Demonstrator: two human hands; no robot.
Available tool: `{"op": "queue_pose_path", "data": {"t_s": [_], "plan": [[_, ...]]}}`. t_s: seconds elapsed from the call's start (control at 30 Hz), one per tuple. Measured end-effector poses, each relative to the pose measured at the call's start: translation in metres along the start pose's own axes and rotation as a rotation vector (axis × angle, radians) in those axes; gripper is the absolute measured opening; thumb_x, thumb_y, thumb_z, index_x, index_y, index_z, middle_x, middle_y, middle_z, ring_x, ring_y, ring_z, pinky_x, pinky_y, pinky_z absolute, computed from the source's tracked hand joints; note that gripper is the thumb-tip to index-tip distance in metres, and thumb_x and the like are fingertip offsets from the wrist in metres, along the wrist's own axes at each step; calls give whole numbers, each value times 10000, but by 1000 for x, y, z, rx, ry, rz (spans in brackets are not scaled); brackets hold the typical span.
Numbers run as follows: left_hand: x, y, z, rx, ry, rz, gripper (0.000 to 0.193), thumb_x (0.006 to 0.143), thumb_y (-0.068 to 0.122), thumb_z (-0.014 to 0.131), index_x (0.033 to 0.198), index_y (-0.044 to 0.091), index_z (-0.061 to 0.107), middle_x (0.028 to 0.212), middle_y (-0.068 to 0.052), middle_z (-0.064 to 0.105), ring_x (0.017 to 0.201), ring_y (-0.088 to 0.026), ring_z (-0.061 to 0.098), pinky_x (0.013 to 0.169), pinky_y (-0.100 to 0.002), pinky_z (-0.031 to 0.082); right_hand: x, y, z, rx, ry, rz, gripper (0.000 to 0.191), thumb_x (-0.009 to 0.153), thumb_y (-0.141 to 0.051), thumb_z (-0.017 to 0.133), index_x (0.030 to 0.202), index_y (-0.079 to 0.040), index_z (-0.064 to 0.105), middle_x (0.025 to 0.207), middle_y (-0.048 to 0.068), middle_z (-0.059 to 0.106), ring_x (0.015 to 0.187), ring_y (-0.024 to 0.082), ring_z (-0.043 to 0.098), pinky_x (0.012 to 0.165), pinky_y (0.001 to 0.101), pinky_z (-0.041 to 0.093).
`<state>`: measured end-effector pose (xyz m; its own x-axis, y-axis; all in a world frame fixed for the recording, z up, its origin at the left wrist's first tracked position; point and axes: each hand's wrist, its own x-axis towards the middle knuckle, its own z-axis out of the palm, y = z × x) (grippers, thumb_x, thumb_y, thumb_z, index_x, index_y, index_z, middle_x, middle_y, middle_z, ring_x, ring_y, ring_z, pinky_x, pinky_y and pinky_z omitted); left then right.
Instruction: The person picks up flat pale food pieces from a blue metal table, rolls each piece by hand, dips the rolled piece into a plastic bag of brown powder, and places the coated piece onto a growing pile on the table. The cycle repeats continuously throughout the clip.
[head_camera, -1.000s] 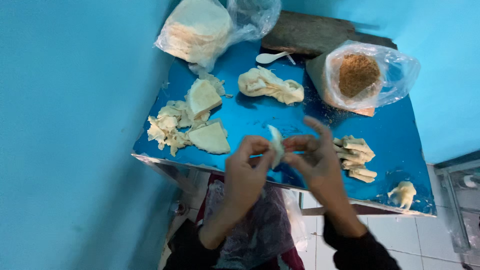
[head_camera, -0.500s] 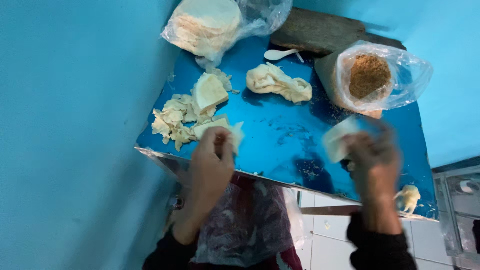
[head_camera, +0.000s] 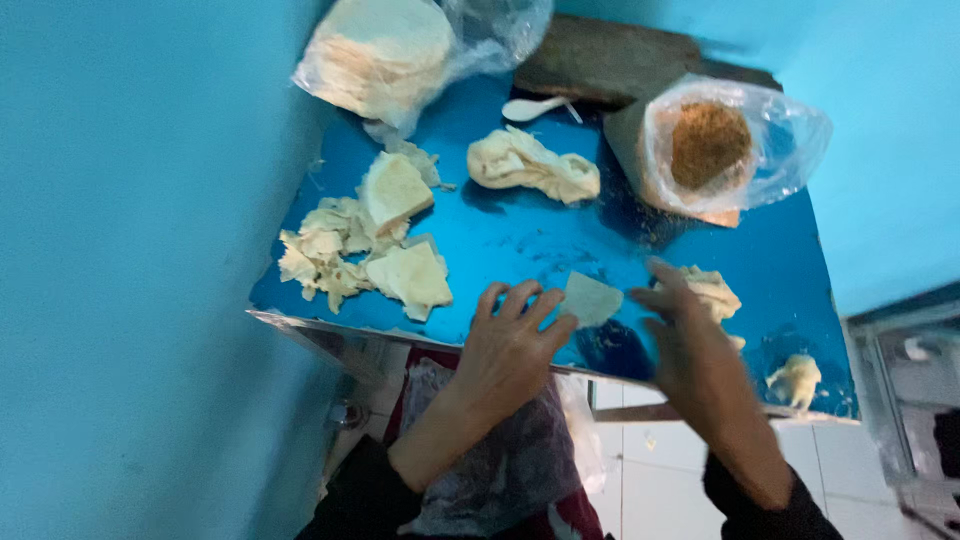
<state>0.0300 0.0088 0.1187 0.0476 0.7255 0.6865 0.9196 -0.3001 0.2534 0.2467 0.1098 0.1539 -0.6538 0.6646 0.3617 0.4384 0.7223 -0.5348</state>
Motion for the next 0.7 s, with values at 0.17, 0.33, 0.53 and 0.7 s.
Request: {"op": "queue_pose_path", "data": {"t_s": [0.17,0.33,0.53,0.7], "plan": [[-10,-6,8,62,-52,4,210,881,151,712,1080,89,682,1285,-69,622,1295,-285,536,1113,-574,359,-85,30,-47,-559,294,163,561,952,174,552,1395,-147,675,1281,106,606,1211,292,540,1082,453,381],[-16,-2,11,6,-49,41,257,940,229,730,1135,68,686,1287,-67,625,1299,-267,530,1134,-584,334,-154,62,-41,-997,310,371,626,794,120,629,1265,-272,756,1209,45,568,1256,320,438,1074,537,330],[-22,1,16,-99,-56,93,297,919,226,747,1152,54,682,1220,-94,666,1284,-266,582,1190,-573,362,-176,95,-46,-917,369,314,449,897,102,605,1079,-298,696,1209,-10,528,1255,274,425,1081,471,335],[-25,-1,10,-112,-46,118,297,927,193,744,1174,39,681,1242,-105,669,1260,-281,593,1174,-565,398,-184,108,-31,-1030,378,345,576,837,77,593,1261,-294,713,1212,-43,538,1232,239,433,1078,426,325]]}}
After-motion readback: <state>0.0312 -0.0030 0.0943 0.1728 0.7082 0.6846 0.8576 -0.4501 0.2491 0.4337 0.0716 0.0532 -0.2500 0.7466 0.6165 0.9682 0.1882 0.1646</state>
